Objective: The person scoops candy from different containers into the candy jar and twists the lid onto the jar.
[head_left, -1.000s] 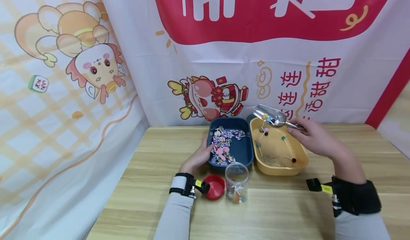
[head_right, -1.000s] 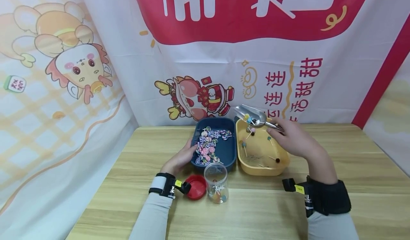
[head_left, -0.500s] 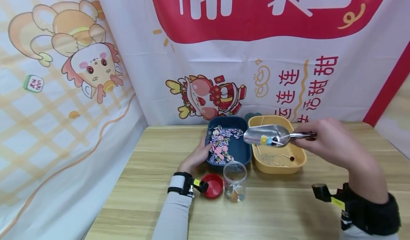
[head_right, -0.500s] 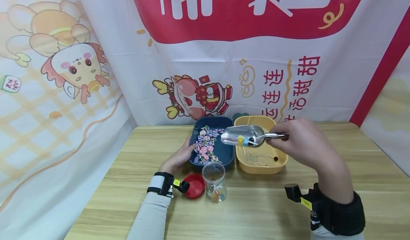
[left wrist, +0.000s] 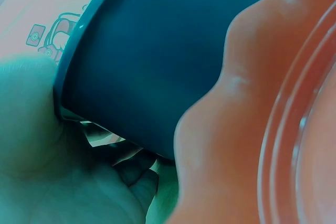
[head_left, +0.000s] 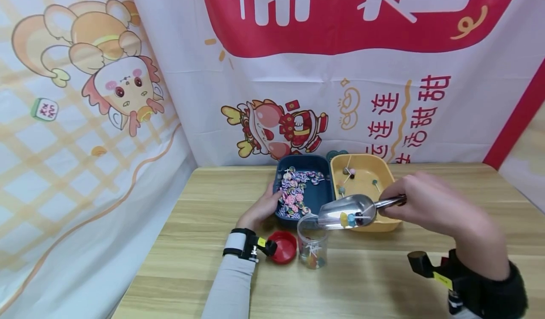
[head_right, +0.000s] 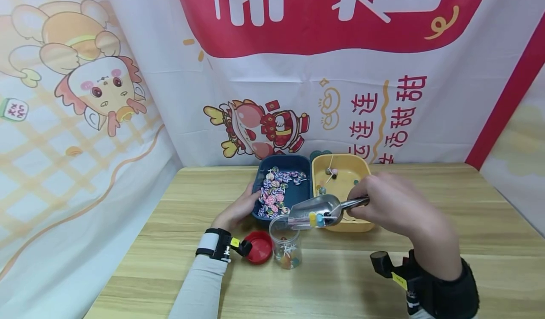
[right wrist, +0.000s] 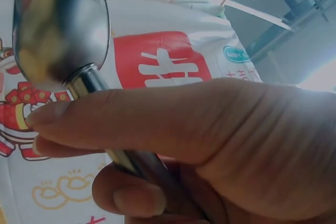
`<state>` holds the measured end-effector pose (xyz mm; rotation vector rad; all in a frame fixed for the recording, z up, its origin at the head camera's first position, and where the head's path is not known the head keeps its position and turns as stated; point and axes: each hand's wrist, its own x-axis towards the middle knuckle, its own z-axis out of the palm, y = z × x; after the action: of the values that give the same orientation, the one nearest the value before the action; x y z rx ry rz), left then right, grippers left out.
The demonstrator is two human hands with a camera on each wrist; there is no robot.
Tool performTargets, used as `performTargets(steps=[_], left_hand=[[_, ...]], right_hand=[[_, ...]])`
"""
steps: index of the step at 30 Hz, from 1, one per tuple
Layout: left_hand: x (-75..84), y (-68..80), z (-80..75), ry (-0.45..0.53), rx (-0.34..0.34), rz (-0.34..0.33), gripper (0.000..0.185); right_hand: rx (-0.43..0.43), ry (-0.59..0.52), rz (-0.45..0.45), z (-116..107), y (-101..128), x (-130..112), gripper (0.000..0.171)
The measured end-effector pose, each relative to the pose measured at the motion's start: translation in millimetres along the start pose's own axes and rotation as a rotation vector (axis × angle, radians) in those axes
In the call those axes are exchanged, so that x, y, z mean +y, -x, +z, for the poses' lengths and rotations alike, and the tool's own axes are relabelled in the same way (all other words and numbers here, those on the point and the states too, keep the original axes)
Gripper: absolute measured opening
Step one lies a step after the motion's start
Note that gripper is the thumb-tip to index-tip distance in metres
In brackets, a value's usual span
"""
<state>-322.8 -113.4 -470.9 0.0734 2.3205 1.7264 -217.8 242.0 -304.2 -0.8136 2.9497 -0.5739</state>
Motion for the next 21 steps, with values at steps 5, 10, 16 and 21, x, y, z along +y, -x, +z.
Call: performTargets(steps=[5, 10, 16, 21], left_hand=[[1.5, 1.6, 0.2, -0.003, 0.003, -0.012, 0.060], [1.2, 1.4, -0.1, -0.012, 0.005, 0.002, 0.060], [2.1, 1.9, -0.1, -0.019, 0.002, -0.008, 0.061], [2.5, 2.2, 0.0, -0.015, 0.002, -0.007, 0.060]], right_hand=[[-0.025, 0.009, 0.021, 0.7, 0.9, -0.9, 0.005], [-0.031, 0.015, 0.035, 0.6, 1.6, -1.6, 0.005], [-0.011, 0.026, 0.017, -0.7, 4.4, -1.2, 0.005], [-0.015, 0.014, 0.022, -2.9, 6.7, -0.8, 0.003]])
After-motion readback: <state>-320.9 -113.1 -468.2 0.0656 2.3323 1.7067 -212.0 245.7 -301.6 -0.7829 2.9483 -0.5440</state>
